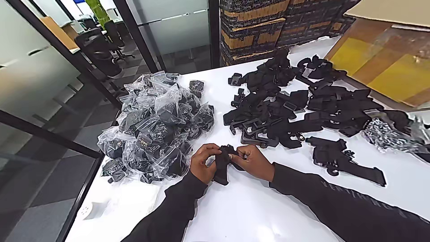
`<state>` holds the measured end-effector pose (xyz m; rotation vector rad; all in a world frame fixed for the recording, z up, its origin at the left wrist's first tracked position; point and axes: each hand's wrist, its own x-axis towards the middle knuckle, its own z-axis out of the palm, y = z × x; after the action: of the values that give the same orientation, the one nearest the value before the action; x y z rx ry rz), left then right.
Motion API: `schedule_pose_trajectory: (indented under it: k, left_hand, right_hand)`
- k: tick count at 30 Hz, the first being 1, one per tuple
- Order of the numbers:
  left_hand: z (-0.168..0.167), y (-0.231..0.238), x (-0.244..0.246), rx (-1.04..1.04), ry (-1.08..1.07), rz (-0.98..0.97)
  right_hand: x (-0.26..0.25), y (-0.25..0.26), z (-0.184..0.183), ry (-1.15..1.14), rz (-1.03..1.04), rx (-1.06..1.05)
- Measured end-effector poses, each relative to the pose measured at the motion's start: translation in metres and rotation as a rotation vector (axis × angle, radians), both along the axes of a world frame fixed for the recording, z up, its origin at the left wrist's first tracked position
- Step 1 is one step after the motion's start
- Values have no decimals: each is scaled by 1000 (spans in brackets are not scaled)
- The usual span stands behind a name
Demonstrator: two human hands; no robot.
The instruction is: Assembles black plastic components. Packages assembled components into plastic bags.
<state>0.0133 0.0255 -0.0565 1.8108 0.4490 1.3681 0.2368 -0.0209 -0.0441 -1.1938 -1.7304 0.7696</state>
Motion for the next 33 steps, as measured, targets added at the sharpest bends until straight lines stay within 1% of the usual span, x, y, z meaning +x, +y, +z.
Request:
schedule_pose_trajectory:
  k: [2, 5, 7, 11, 14, 20, 23, 26, 33]
  left_hand:
    - [1, -1, 0, 21, 18, 18]
    - [4, -4, 1, -38, 7, 19]
    - [4, -3, 1, -64, -12, 23]
    - [6, 1, -2, -35, -34, 54]
    - [4, 3, -3, 10, 26, 72]
    - [-2, 4, -5, 108, 172, 41]
    - [3, -1, -5, 74, 213, 7]
    - [3, -2, -6, 28, 202, -2]
    - [7, 3, -10, -124, 125, 205]
  right_hand:
    - [-2, -2, 1, 23, 10, -21]
    - [-4, -3, 3, 34, 51, -52]
    - [-4, -4, 3, 13, 63, -49]
    - [-3, -2, 0, -59, 90, -8]
    - [-3, -2, -1, -73, 95, 2]
    - [-2, -2, -2, -88, 110, -26]
    - [-2, -2, -2, -85, 116, -37]
    - [-1, -3, -1, -80, 134, -42]
    - [2, -6, 5, -4, 157, -74]
